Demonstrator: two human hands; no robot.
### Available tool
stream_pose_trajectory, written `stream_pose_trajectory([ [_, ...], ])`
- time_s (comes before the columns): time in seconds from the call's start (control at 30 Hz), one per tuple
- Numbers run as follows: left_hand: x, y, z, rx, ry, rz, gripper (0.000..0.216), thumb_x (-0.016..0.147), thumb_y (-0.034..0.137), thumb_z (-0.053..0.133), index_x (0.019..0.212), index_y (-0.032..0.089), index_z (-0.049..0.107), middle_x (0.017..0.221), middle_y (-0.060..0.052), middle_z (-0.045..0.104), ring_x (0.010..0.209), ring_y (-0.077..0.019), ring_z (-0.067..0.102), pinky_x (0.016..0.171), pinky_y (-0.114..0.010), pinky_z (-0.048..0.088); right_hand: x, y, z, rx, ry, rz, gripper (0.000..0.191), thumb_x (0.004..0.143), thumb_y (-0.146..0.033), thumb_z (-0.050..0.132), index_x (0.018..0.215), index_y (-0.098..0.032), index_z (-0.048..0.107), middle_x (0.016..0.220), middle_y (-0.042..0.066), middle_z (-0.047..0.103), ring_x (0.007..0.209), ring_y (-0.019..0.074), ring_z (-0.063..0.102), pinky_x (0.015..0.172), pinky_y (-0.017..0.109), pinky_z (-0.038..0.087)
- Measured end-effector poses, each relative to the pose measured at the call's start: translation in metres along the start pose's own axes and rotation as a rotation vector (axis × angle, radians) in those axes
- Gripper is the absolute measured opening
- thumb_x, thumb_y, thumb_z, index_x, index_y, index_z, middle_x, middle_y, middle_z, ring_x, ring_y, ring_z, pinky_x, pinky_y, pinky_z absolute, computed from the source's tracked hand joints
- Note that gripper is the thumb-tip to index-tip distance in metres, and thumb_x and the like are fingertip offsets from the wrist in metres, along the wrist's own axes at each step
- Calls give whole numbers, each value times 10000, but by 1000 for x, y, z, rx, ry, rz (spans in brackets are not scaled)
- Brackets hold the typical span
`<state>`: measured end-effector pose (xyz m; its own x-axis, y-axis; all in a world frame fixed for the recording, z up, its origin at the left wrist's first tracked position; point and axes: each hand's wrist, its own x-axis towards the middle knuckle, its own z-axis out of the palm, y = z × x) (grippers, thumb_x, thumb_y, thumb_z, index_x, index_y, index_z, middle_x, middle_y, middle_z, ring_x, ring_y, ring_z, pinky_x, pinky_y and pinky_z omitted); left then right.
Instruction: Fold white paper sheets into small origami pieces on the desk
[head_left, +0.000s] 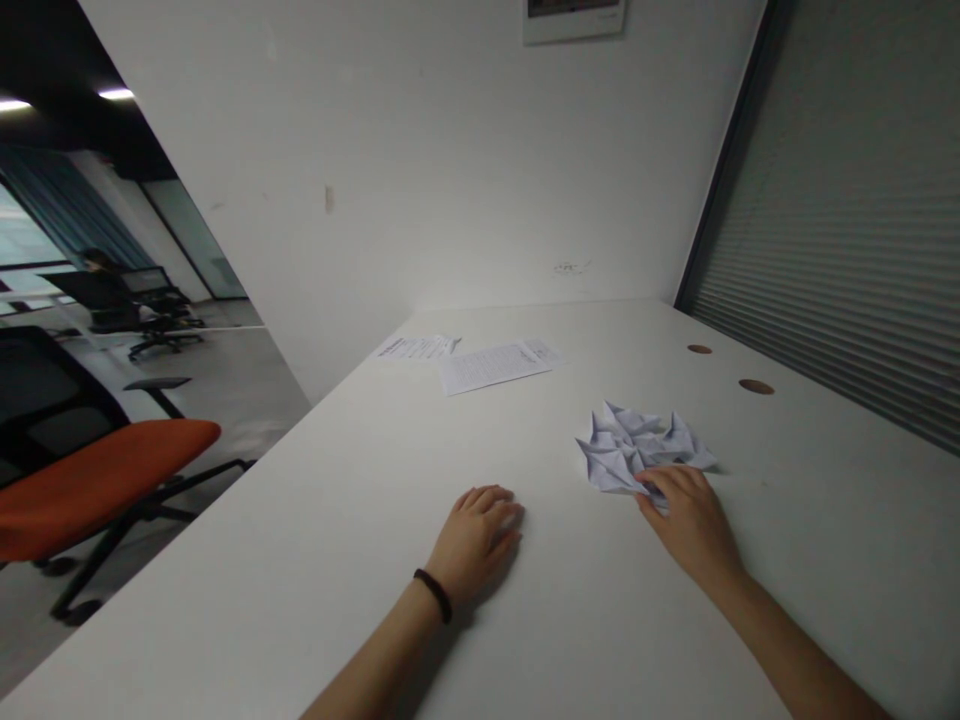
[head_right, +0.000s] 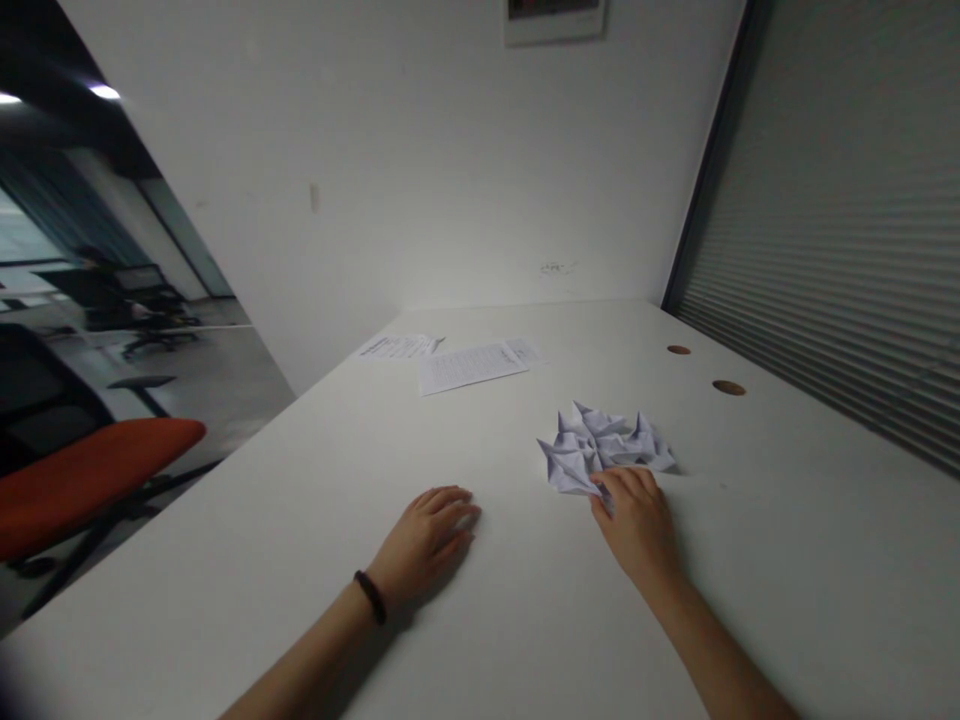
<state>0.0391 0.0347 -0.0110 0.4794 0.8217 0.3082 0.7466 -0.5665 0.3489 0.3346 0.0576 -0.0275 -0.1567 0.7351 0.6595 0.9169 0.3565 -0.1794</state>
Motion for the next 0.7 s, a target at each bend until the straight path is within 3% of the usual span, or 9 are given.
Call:
stream_pose_trajectory([
  [0.13,0,-1,1,-34,30,21,266,801,181,506,1052,224,583,1070,-64,599,1009,-217,522,900,-394,416,0,-4,-2,38,5,18,131,796,-280,504,752,-219,613,763,67,642,830,260,553,690,388,439],
  [0.27,0,-2,2,-40,44,-12,310,817,234,522,1127,221,536,1095,-74,590,1008,-222,523,896,-403,419,2,-15,-6,309,-12,-8,156,818,-314,502,723,-226,590,716,45,637,738,218,581,690,352,464],
  [0.4,1,2,2,-78,27,-2,373,829,346,541,1174,210,505,1089,-85,588,981,-228,529,871,-389,430,0,-34,-6,549,-190,26,134,809,-310,521,743,-222,598,736,31,646,687,182,599,634,291,492],
  [0.53,3,10,4,-137,-47,89,268,860,322,507,1089,204,579,1007,-73,621,916,-208,549,832,-341,438,-6,-52,-3,679,-372,69,67,770,-244,564,799,-202,607,775,27,661,701,164,614,648,263,502],
  [0.63,3,14,8,-175,-58,92,206,846,297,537,1008,204,625,957,-60,633,877,-193,557,806,-315,439,-8,-59,-1,723,-421,137,242,713,-201,623,953,-201,591,826,19,674,724,161,626,666,258,507],
  [0.7,3,16,11,-183,-49,74,167,811,281,590,948,203,647,938,-53,631,870,-191,554,799,-311,434,-8,-63,1,733,-462,118,255,708,-193,635,960,-208,603,834,13,672,734,159,625,674,255,503],
])
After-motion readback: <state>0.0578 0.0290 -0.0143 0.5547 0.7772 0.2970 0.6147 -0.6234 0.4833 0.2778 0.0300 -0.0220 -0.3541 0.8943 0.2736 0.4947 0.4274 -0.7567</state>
